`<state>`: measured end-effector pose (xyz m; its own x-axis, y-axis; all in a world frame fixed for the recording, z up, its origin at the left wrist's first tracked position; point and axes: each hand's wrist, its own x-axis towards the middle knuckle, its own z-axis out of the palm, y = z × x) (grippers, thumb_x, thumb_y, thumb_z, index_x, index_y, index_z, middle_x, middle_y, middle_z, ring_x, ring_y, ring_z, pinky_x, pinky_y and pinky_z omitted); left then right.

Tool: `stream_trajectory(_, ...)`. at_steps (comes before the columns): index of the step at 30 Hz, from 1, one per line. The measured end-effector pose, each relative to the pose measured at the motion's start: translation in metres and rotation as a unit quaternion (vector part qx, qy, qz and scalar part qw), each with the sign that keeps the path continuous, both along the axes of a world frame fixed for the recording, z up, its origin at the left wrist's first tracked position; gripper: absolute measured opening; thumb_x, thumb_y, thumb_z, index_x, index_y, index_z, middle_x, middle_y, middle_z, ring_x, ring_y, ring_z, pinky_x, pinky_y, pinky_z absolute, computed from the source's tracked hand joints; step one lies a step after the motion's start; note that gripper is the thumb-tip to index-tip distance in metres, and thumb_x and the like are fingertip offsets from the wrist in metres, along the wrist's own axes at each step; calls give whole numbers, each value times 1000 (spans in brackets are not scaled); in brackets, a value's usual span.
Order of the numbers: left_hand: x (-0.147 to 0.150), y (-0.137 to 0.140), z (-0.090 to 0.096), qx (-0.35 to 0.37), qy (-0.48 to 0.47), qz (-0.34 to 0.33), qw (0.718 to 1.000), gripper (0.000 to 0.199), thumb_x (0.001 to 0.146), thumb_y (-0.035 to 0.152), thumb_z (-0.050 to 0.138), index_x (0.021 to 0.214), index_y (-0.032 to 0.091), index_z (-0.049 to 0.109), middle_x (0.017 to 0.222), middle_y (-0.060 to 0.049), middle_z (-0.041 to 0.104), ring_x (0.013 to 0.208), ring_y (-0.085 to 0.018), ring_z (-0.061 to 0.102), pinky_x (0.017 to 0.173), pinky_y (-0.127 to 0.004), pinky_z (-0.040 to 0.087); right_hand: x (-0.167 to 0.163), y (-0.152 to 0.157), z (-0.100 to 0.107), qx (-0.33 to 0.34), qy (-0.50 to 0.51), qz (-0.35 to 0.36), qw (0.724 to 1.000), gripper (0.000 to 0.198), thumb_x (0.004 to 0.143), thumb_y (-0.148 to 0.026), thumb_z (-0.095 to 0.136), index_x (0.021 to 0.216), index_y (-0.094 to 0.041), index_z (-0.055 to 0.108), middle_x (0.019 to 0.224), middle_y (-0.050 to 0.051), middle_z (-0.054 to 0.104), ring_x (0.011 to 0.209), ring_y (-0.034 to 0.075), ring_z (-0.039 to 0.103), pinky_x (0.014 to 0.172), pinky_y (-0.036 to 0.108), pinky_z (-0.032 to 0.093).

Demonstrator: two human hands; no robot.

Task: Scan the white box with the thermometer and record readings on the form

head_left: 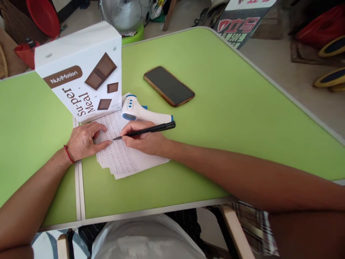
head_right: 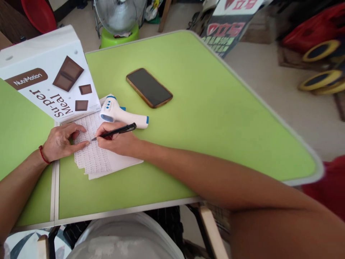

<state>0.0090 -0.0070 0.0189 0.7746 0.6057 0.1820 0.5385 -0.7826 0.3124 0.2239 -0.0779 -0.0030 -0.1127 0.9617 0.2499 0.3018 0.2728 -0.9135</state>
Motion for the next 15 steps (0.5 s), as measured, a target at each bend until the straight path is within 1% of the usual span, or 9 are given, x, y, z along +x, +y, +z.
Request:
stream_trajectory(3,1,0,0,1,-3,0,1000,35,82,48,63,96,17,63,68,1,58,56,-12,51,54,-24,37,0,0,-1,6,1,4,1000,4,70,-19,54,68,-19,58,67,0,65,59,11,54,55,24,43)
stream_trajectory(8,1,-1,0,-1,5,5,1000,35,81,48,63,96,17,63,69,1,59,57,-12,52,55,-24,38,1,1,-1,0,-2,-14,1000,3,71,-19,55,69,-19,58,67,-1,64,60,11,53,55,25,43)
stream_trajectory(15,1,-1,0,-2,3,6,1000,34,81,48,64,95,17,63,68,0,59,57,-12,52,54,-24,37,2,2,-1,7,1,-6,1000,4,69,-16,55,68,-19,56,64,-2,62,58,11,51,55,25,43)
